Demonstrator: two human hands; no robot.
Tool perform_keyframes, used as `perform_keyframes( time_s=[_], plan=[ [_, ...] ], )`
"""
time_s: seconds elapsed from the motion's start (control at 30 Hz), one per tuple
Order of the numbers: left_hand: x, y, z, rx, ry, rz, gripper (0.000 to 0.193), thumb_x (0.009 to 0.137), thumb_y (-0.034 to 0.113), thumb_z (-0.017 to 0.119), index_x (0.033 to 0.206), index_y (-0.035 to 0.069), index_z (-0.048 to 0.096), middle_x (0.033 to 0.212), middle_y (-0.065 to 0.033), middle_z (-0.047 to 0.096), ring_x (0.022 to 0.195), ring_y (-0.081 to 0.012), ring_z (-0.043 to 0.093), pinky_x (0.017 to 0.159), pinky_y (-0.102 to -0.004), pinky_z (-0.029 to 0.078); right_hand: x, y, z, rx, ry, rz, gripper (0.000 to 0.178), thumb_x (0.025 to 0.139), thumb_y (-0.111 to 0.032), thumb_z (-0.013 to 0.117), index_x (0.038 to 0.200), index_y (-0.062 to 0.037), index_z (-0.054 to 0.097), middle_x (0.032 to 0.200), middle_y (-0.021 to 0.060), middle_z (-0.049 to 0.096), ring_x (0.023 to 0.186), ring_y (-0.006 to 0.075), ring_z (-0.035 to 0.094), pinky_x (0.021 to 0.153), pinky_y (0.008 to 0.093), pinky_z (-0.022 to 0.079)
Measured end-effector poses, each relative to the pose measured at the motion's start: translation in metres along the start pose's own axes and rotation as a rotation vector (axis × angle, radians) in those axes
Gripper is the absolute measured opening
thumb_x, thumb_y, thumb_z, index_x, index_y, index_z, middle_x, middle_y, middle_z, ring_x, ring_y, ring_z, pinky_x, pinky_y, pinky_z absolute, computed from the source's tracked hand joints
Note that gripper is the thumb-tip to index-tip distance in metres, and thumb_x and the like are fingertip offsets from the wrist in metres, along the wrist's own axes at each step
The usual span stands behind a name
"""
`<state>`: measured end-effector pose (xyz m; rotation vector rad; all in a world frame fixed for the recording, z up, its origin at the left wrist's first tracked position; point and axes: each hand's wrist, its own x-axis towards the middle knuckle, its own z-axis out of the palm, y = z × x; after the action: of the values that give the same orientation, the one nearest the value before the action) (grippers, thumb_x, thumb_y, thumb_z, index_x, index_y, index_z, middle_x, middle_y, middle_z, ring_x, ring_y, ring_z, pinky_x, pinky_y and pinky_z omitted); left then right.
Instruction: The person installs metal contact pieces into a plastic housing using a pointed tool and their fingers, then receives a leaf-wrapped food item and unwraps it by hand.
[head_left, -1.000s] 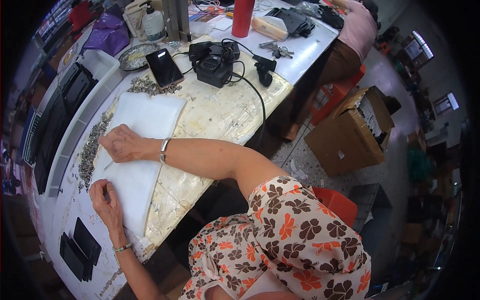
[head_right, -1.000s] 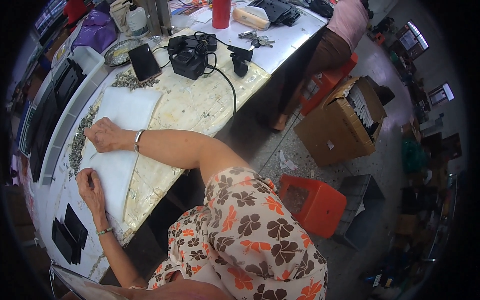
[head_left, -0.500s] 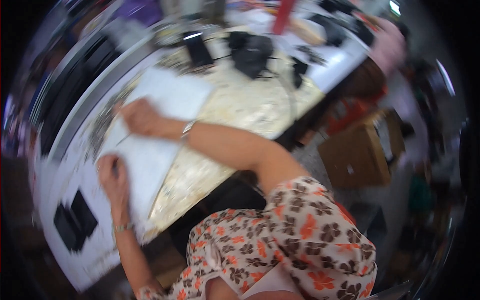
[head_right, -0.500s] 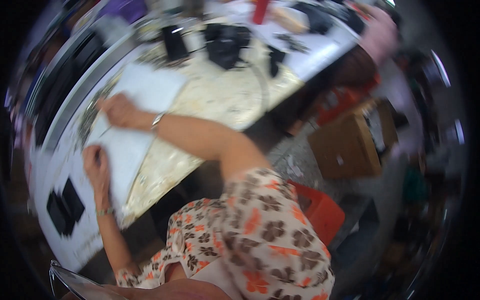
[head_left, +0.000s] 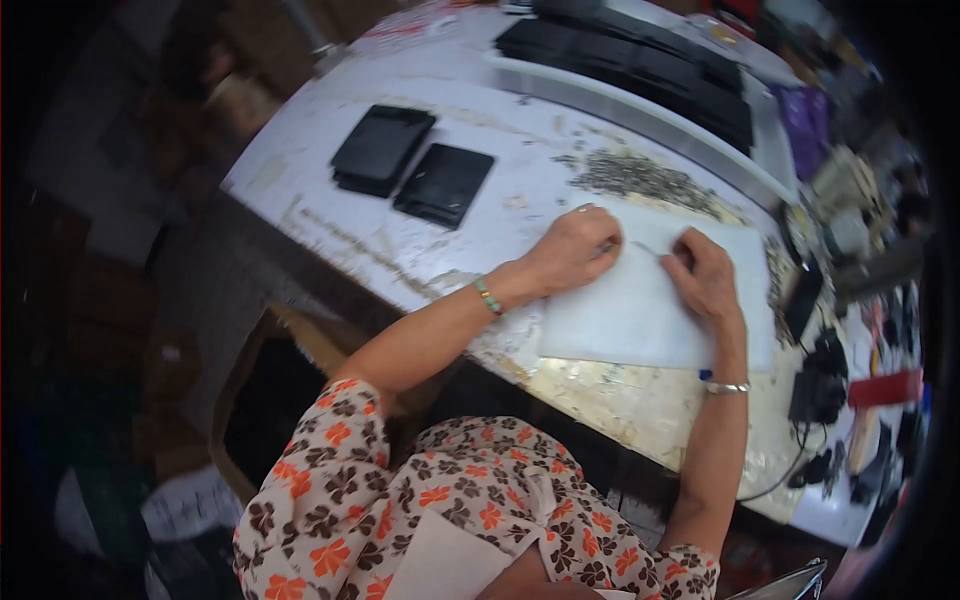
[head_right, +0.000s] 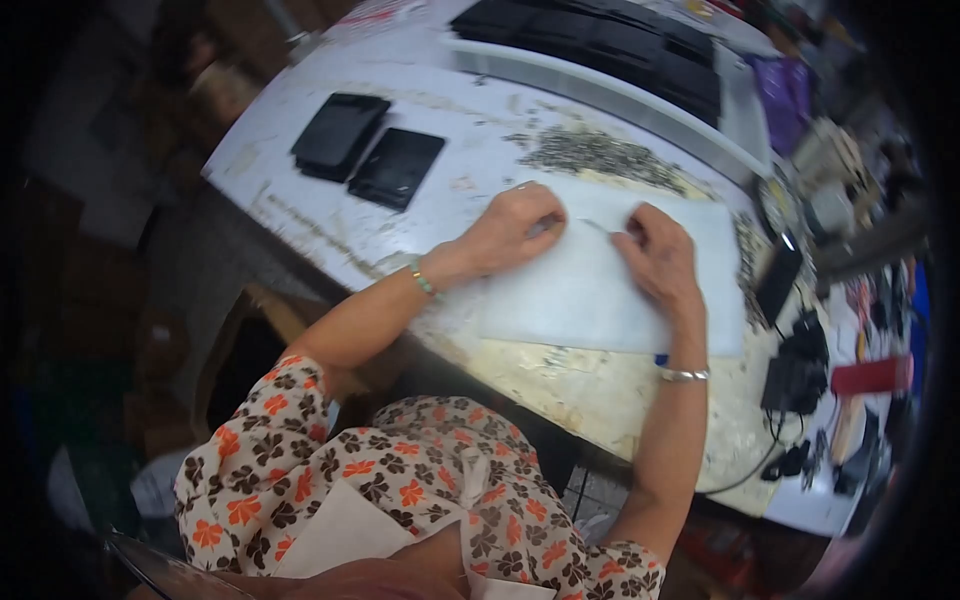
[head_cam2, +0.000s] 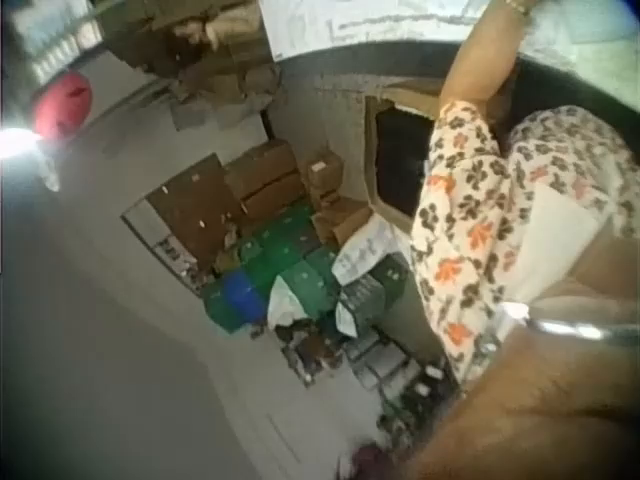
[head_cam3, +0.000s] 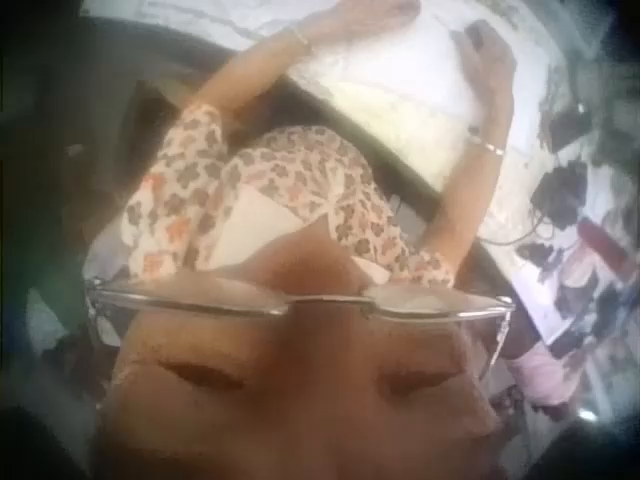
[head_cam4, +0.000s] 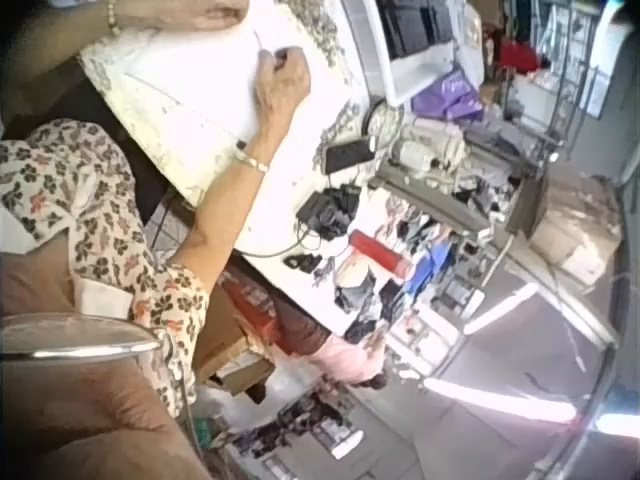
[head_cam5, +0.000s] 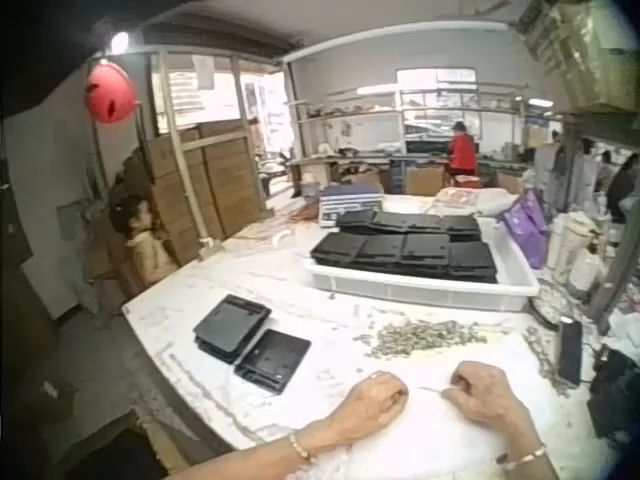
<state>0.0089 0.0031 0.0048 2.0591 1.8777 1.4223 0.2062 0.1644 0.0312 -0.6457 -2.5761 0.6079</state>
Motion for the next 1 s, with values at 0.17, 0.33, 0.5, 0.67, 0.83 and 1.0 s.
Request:
perform_keyframes(
  time_s=[0.17,0.33,0.5,0.67,0.83,1.0],
  plan=[
    [0.003,-0.016,-0.061,0.629,0.047,-0.313,0.018,0.079,0.014,0.073,0.093,0.003,0.068,0.09,-0.0145,0.066,0.093,-0.0336,0.063,0.08,-0.0433,0.051,0.004,0.006,0.003,-0.014,0.012,-0.024,0.016,0.084,-0.016,0.07,0.085,-0.0037,0.06,0.073,0.0115,0.063,0.067,0.0267,0.061,0.065,0.0377,0.049],
    [-0.025,-0.043,-0.11,0.887,-0.003,-0.574,0.044,0.081,0.036,0.075,0.111,0.004,0.067,0.109,-0.0211,0.062,0.108,-0.0368,0.059,0.088,-0.0482,0.048,0.007,0.006,0.006,-0.052,0.031,-0.048,0.016,0.087,-0.017,0.067,0.085,-0.0037,0.06,0.074,0.0117,0.063,0.068,0.0278,0.061,0.066,0.0393,0.048],
    [-0.047,-0.051,-0.111,0.887,0.017,-0.627,0.058,0.079,0.043,0.076,0.121,0.005,0.064,0.118,-0.0246,0.058,0.113,-0.0404,0.057,0.093,-0.0507,0.046,0.007,0.003,0.008,-0.047,0.028,-0.03,0.014,0.086,-0.017,0.067,0.085,-0.0045,0.06,0.074,0.0115,0.064,0.068,0.0287,0.062,0.065,0.0394,0.049],
    [-0.052,-0.065,-0.104,0.891,0.097,-0.494,0.047,0.077,0.038,0.074,0.111,0.006,0.067,0.11,-0.0206,0.059,0.103,-0.0391,0.06,0.079,-0.0544,0.049,0.0,0.018,0.007,0.002,0.125,-0.083,0.014,0.084,-0.017,0.066,0.084,-0.0037,0.061,0.073,0.0143,0.061,0.066,0.0302,0.06,0.063,0.0393,0.047],
    [-0.064,-0.05,-0.115,0.639,-0.06,-0.255,0.033,0.083,0.012,0.067,0.111,-0.004,0.064,0.109,-0.0262,0.063,0.105,-0.0433,0.058,0.091,-0.0504,0.046,-0.001,0.045,0.026,-0.055,0.129,-0.067,0.019,0.084,-0.025,0.066,0.085,-0.0063,0.064,0.081,0.015,0.066,0.079,0.0358,0.064,0.071,0.0461,0.05],
    [-0.081,-0.05,-0.132,0.714,-0.164,-0.174,0.023,0.091,0.006,0.062,0.111,-0.007,0.061,0.105,-0.024,0.062,0.099,-0.0423,0.06,0.087,-0.0467,0.048,0.003,0.035,0.016,-0.011,0.053,-0.024,0.024,0.087,-0.031,0.062,0.089,-0.0075,0.063,0.088,0.0124,0.068,0.089,0.0333,0.066,0.077,0.0466,0.051]
  ],
)
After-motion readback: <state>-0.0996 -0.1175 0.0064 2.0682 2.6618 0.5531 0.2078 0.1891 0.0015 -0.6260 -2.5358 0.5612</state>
